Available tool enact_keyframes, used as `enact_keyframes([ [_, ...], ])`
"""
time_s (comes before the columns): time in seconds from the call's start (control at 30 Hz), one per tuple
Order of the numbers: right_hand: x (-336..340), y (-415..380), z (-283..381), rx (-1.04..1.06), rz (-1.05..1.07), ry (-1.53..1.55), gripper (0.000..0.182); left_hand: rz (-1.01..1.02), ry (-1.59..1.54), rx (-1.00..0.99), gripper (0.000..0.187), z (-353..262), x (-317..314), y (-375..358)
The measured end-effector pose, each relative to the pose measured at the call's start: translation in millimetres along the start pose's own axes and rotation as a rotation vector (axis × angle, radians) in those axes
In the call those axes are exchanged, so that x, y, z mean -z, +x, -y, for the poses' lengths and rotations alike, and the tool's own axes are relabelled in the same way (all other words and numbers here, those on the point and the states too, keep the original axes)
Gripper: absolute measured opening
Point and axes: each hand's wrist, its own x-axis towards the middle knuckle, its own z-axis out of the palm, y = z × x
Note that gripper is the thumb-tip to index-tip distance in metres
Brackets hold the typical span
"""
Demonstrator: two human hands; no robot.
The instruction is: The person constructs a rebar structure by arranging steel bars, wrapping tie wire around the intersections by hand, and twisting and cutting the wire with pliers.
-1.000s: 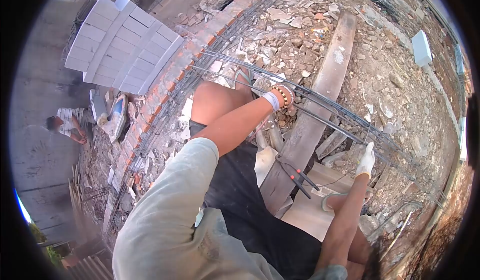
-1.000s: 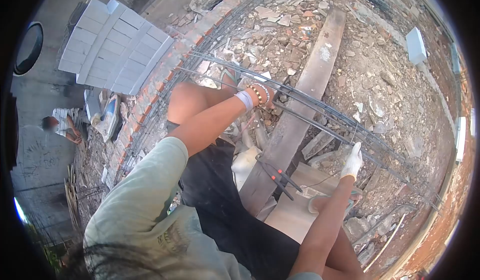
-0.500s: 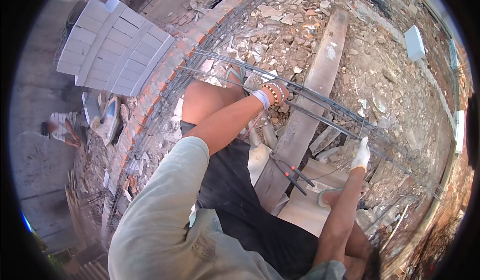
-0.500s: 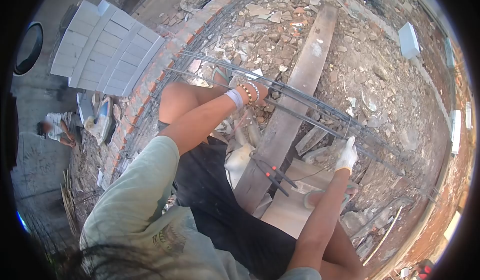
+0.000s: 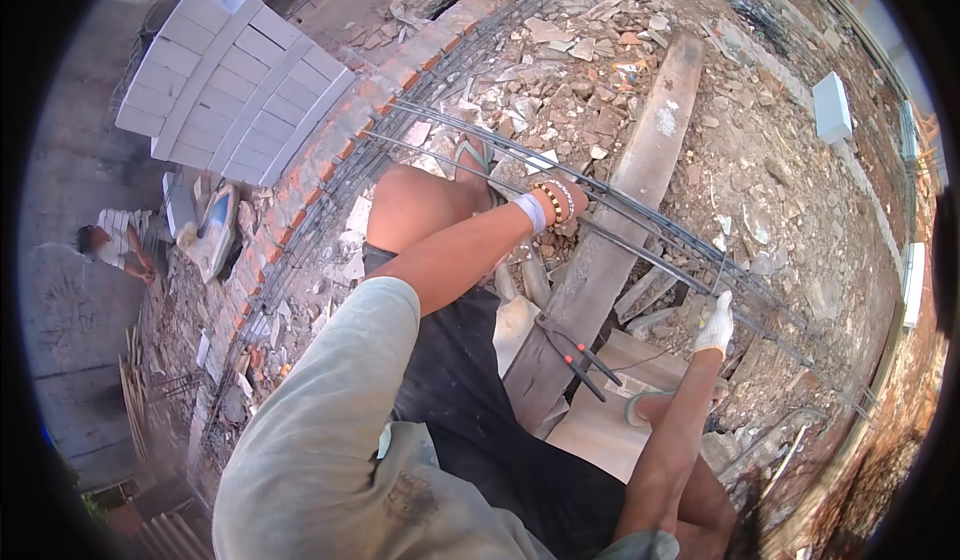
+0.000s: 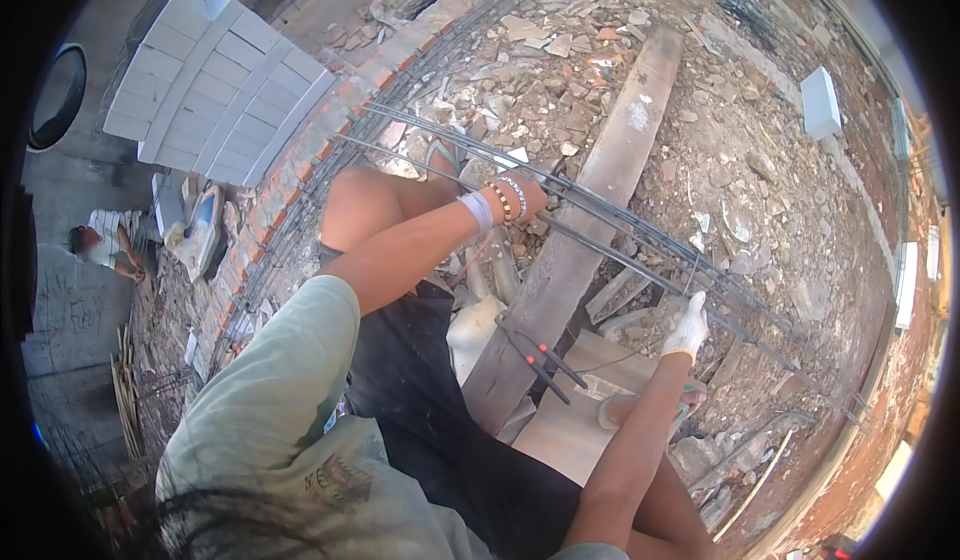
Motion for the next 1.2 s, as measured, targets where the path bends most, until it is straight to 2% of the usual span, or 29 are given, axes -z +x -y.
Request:
enact_keyframes([
  [0.1, 12, 3, 4, -0.127, 0.148, -0.053, 0.071, 0.010, -0.003, -0.025, 0.033, 0, -2, 3],
  [0.13, 11, 1, 6, -0.122, 0.128, -0.054, 0.069, 0.009, -0.006, -0.032, 0.030, 0, 0, 2],
  [0.2, 8, 0, 4, -0.112, 0.089, -0.057, 0.067, 0.009, -0.011, -0.025, 0.036, -1, 2, 1],
  [0.5, 14, 14, -6, -0.110, 0.183, 0.014, 0.053, 0.016, -0.008, -0.030, 0.040, 1, 3, -2],
  [0.53, 11, 8, -2, -0.096, 0.126, -0.014, 0.046, 0.008, -0.033, -0.048, 0.039, 3, -1, 1],
  [0.7, 5, 7, -1, -0.082, 0.066, -0.027, 0.045, 0.066, -0.039, -0.005, 0.041, -7, 17, -8],
  [0.8, 1, 9, -9, -0.004, -0.016, 0.056, 0.046, 0.081, 0.027, -0.047, 0.040, -7, 17, 2],
  [0.87, 1, -9, 8, -0.057, 0.076, 0.062, 0.047, 0.065, -0.015, -0.065, 0.036, -8, 14, 5],
  [1.0, -4, -16, 13, -0.027, 0.041, 0.077, 0.038, 0.079, -0.046, -0.099, 0.034, -12, 8, 5],
  [1.13, -4, -24, 22, -0.050, 0.048, 0.023, 0.040, 0.112, -0.042, -0.080, 0.034, -15, 6, 4],
  [1.2, -5, -23, 21, -0.065, 0.029, 0.028, 0.041, 0.124, -0.054, -0.093, 0.041, -13, 4, 7],
])
